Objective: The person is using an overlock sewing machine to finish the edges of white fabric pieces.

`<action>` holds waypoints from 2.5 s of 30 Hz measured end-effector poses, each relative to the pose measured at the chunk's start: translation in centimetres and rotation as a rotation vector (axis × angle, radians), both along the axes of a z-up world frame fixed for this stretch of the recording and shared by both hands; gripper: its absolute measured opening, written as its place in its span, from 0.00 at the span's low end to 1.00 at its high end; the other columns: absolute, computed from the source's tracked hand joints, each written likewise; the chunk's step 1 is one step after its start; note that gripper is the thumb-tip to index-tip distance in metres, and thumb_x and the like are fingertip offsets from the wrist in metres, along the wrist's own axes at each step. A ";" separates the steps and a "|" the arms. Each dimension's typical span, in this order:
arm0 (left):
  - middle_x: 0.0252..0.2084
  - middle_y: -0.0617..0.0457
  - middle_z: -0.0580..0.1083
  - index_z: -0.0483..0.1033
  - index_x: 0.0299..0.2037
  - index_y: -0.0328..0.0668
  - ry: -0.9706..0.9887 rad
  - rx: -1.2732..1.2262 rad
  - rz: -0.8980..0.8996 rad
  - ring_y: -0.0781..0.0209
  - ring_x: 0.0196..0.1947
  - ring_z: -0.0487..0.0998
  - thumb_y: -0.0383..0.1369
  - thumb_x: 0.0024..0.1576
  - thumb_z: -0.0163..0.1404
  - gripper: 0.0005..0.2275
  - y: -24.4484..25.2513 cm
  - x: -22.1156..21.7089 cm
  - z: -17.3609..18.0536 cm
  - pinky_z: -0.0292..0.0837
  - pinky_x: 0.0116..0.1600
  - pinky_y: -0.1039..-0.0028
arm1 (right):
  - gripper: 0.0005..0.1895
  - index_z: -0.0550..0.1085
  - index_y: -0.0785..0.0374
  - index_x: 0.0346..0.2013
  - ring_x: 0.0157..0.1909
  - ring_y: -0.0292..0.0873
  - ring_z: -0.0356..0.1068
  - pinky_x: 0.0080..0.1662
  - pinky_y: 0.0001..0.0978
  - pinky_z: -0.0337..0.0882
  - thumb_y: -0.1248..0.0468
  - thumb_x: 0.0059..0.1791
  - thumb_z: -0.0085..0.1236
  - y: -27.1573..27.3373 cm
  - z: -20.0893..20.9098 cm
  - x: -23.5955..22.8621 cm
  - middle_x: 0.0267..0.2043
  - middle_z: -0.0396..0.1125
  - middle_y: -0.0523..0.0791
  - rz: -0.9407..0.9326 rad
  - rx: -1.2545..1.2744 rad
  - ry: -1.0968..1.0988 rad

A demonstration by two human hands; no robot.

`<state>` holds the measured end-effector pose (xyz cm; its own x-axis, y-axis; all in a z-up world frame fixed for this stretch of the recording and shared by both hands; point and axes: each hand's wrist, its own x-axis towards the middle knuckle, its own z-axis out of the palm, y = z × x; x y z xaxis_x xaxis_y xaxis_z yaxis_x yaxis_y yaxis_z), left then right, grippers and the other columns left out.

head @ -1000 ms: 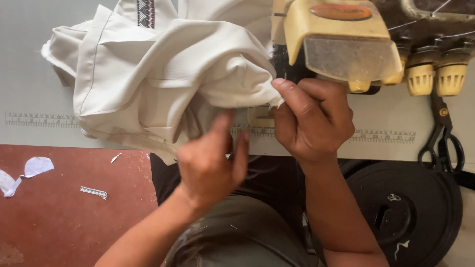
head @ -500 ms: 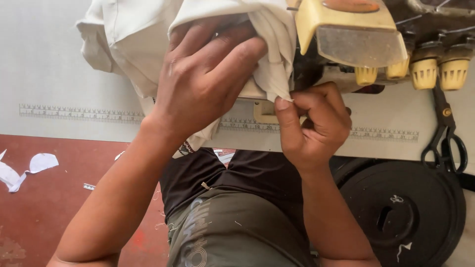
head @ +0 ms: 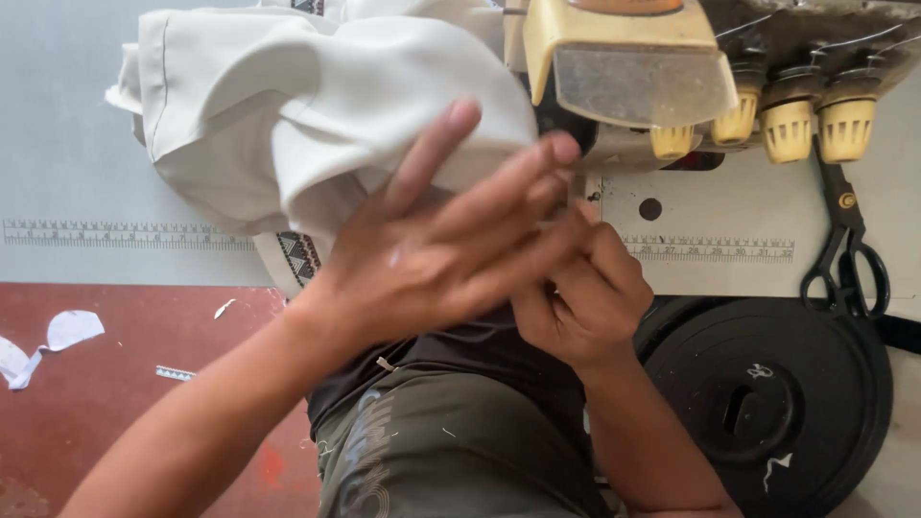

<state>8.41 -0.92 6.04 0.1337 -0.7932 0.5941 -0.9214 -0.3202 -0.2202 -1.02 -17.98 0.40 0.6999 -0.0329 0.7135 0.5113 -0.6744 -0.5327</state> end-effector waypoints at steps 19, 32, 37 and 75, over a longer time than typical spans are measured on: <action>0.48 0.45 0.77 0.79 0.47 0.40 0.179 0.046 0.050 0.42 0.56 0.75 0.31 0.52 0.52 0.13 1.0 2.9 1.6 0.63 0.65 0.47 | 0.06 0.79 0.70 0.42 0.33 0.44 0.73 0.34 0.31 0.74 0.71 0.51 0.64 -0.8 -0.9 1.2 0.35 0.72 0.51 -0.009 0.016 0.022; 0.43 0.43 0.75 0.80 0.44 0.37 0.219 -0.328 0.156 0.44 0.45 0.75 0.36 0.64 0.46 0.12 1.0 -1.3 3.5 0.67 0.53 0.53 | 0.12 0.81 0.66 0.40 0.35 0.45 0.68 0.39 0.35 0.69 0.59 0.55 0.57 -0.8 0.7 4.7 0.36 0.65 0.49 -0.130 -0.074 -0.069; 0.25 0.52 0.70 0.78 0.44 0.32 0.435 -0.296 0.358 0.56 0.21 0.66 0.30 0.65 0.48 0.08 1.4 -4.2 -0.4 0.60 0.28 0.66 | 0.07 0.79 0.69 0.44 0.39 0.50 0.74 0.43 0.39 0.75 0.68 0.56 0.58 0.2 2.5 5.4 0.42 0.70 0.54 -0.115 -0.091 -0.121; 0.46 0.49 0.81 0.80 0.41 0.39 0.129 -0.008 0.012 0.50 0.57 0.80 0.23 0.71 0.51 0.06 0.4 2.7 0.2 0.67 0.67 0.49 | 0.08 0.78 0.71 0.41 0.45 0.51 0.80 0.48 0.37 0.84 0.67 0.53 0.58 -0.6 -1.0 1.9 0.45 0.74 0.58 -0.007 -0.039 -0.010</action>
